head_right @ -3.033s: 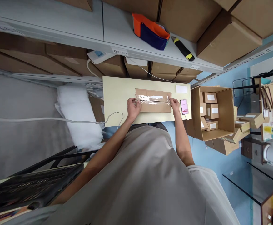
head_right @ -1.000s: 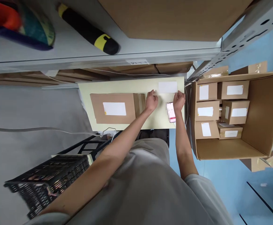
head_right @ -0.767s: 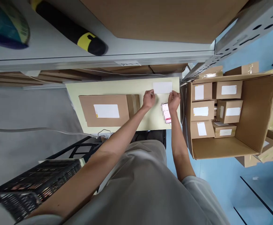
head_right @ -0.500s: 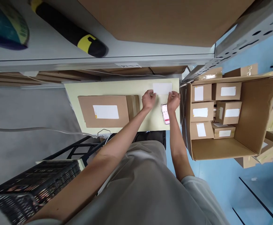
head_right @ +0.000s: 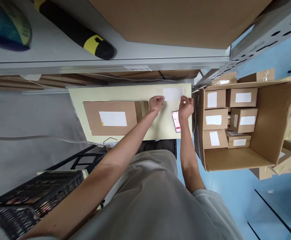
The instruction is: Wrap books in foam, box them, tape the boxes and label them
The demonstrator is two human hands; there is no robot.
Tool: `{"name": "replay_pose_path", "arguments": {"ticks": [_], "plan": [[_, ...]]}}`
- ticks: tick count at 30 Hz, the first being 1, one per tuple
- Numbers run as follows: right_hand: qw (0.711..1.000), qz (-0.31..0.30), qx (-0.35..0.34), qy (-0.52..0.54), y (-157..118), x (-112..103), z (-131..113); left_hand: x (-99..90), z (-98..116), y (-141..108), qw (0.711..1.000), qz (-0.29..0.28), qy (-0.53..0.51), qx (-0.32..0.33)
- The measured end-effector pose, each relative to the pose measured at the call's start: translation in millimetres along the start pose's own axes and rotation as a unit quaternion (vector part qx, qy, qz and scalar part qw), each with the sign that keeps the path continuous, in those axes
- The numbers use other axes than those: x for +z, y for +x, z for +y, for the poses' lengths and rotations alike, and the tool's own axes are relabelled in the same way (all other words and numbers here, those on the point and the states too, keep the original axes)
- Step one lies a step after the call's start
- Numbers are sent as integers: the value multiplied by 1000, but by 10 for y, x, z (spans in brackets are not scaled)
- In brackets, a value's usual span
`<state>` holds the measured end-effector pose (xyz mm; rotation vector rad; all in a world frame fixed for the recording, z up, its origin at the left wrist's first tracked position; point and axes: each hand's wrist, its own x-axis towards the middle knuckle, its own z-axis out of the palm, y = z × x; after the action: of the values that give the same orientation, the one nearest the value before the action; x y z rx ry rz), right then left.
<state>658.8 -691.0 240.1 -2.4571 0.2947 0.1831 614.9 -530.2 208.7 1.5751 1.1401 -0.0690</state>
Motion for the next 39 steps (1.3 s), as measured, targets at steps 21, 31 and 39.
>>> {"name": "replay_pose_path", "arguments": {"ticks": [21, 31, 39], "plan": [[978, -181, -49, -90, 225, 927, -579, -604, 424, -35, 990, 73, 103, 62], [972, -200, -32, -118, 270, 926, -579, -654, 525, -126, 985, 47, 150, 63], [973, -193, -32, -122, 260, 951, -575, -631, 506, -226, 986, 56, 148, 60]]}}
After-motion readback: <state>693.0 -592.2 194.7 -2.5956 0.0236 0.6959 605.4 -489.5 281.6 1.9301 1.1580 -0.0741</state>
